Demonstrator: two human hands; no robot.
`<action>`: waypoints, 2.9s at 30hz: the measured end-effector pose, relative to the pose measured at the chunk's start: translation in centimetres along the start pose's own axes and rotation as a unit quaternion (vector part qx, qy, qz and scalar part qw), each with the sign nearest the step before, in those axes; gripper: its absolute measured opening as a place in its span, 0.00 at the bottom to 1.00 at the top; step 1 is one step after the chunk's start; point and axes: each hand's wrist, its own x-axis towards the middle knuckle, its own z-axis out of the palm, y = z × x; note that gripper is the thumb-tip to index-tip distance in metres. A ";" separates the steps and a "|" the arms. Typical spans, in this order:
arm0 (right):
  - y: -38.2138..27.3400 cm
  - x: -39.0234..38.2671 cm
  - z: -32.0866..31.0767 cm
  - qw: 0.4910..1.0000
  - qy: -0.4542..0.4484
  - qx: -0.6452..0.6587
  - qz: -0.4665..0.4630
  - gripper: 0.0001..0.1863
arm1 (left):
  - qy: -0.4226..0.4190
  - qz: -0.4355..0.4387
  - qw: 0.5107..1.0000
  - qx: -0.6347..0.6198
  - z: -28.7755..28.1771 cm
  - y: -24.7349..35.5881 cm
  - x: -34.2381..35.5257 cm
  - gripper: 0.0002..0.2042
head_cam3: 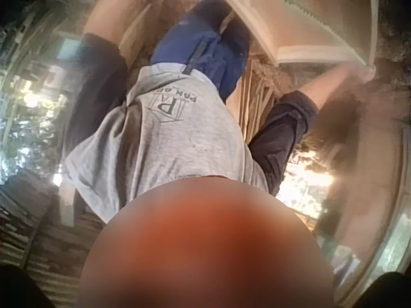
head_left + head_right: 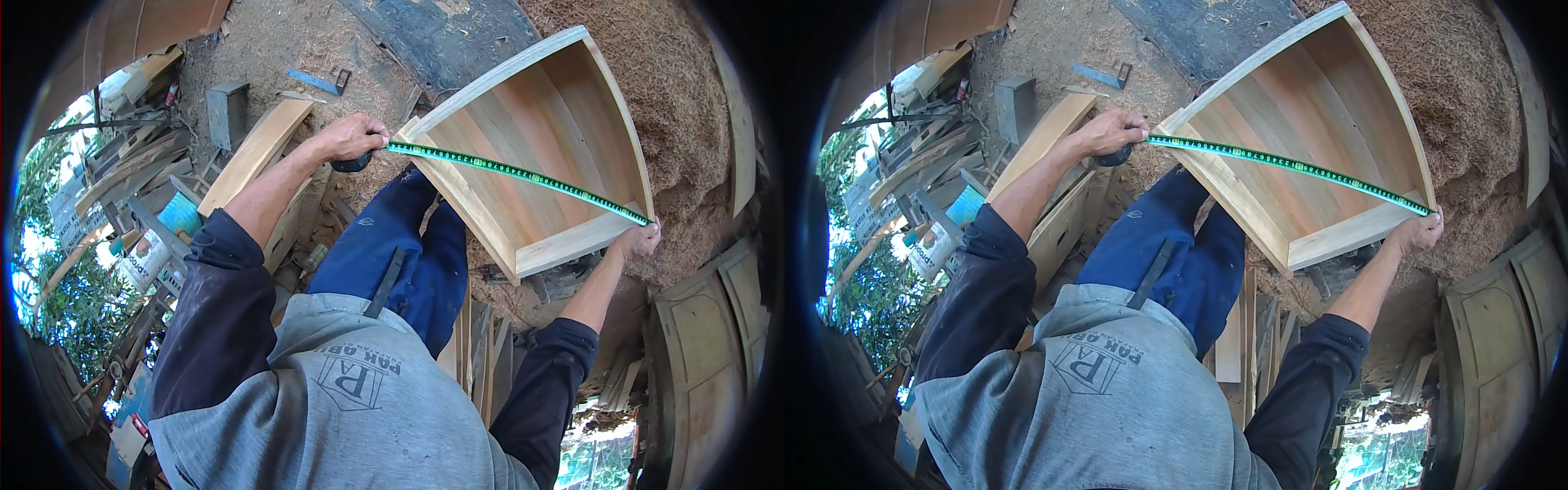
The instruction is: The person constructs a wooden box by hammering nails into the wooden panels and measuring the dimensions with a tape measure.
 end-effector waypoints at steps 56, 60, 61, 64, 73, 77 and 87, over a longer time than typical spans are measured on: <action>-6.4 -24.6 -13.0 0.717 -0.532 0.321 0.314 0.32 | -0.001 0.082 0.917 -0.390 22.6 17.7 -2.4 0.14; 2.3 -28.5 -15.6 0.844 -0.467 0.175 0.200 0.22 | 0.071 0.123 0.917 -0.373 19.5 19.6 3.4 0.15; 4.1 -29.5 -16.6 0.843 -0.468 0.176 0.198 0.22 | 0.076 0.134 0.918 -0.366 18.7 19.9 5.0 0.14; 7.3 -30.8 -18.7 0.853 -0.418 0.199 0.240 0.12 | 0.074 0.103 0.902 -0.413 17.0 20.9 8.5 0.14; 6.8 -29.7 -20.2 0.898 -0.385 0.092 0.192 0.14 | 0.138 0.095 0.930 -0.327 15.6 22.9 11.4 0.14; 7.8 -29.4 -20.2 0.908 -0.373 0.065 0.180 0.13 | 0.139 0.098 0.927 -0.333 16.1 22.7 10.9 0.14; 10.9 -28.2 -19.5 0.918 -0.368 0.020 0.145 0.16 | 0.114 0.120 0.950 -0.266 17.6 20.2 10.8 0.17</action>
